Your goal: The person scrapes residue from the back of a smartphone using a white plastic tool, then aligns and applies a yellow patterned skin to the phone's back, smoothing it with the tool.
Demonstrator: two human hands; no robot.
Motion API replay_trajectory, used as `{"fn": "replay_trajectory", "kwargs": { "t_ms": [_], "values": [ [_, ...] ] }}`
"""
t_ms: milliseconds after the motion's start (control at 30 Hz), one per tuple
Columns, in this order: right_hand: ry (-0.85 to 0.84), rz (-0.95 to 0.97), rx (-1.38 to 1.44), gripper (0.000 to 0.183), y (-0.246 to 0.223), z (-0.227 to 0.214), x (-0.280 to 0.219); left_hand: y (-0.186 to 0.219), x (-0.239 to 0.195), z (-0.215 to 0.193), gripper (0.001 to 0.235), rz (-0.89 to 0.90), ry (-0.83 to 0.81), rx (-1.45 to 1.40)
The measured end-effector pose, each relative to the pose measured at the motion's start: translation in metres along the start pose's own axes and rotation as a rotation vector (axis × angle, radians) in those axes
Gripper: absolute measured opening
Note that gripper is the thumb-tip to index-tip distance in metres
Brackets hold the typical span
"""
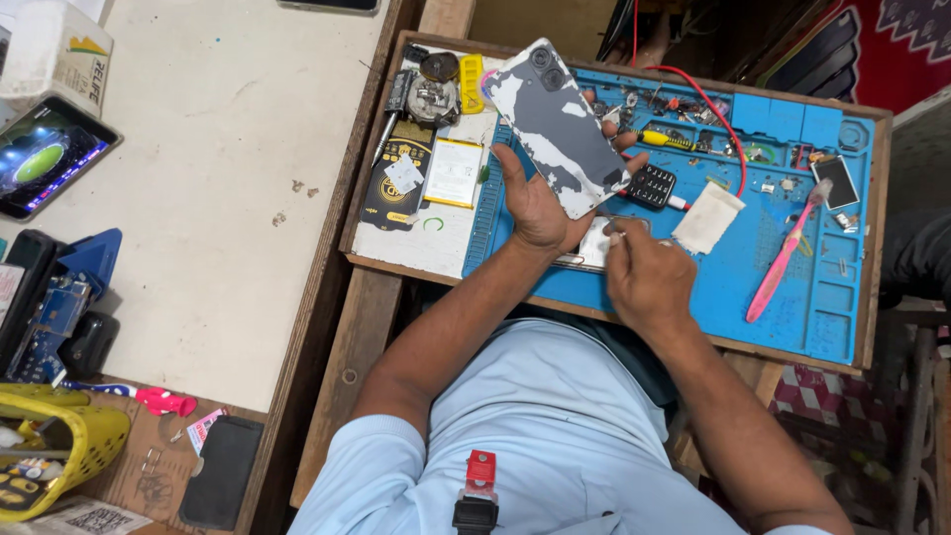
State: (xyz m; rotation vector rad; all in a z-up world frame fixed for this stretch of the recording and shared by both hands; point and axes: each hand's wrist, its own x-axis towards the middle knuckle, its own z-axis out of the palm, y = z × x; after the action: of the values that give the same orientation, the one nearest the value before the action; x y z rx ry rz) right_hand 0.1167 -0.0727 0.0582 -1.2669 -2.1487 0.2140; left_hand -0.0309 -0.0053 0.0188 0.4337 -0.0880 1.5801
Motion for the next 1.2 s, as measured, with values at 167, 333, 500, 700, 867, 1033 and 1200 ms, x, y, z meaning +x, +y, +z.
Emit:
{"fn": "replay_trajectory", "kwargs": {
  "t_ms": [167,333,500,700,867,1033,1200],
  "values": [
    [0.019,-0.126,-0.079,0.005,-0.008,0.000,0.003,0.000,0.000,-0.002,0.116,-0.010,0.034,-0.037],
    [-0.024,-0.061,-0.076,0.002,-0.005,0.002,0.004,-0.001,0.002,-0.005,0.113,0.005,0.012,-0.067],
    [0.002,-0.158,-0.104,0.004,-0.001,0.008,0.002,-0.002,0.002,-0.008,0.115,0.005,0.001,-0.087],
    [0.042,-0.166,-0.119,0.008,-0.002,0.009,0.005,-0.002,0.004,-0.005,0.117,-0.021,0.002,-0.109],
    [0.042,-0.145,-0.150,0.008,-0.001,0.009,0.007,-0.002,0.003,-0.003,0.116,0.011,0.028,-0.119],
    [0.038,-0.164,-0.114,0.008,0.006,0.008,0.005,-0.005,0.003,-0.003,0.113,0.005,0.026,-0.082],
    [0.042,-0.128,-0.115,0.009,0.000,0.013,0.004,-0.001,0.002,-0.003,0.112,0.008,0.025,-0.091]
  ]
}}
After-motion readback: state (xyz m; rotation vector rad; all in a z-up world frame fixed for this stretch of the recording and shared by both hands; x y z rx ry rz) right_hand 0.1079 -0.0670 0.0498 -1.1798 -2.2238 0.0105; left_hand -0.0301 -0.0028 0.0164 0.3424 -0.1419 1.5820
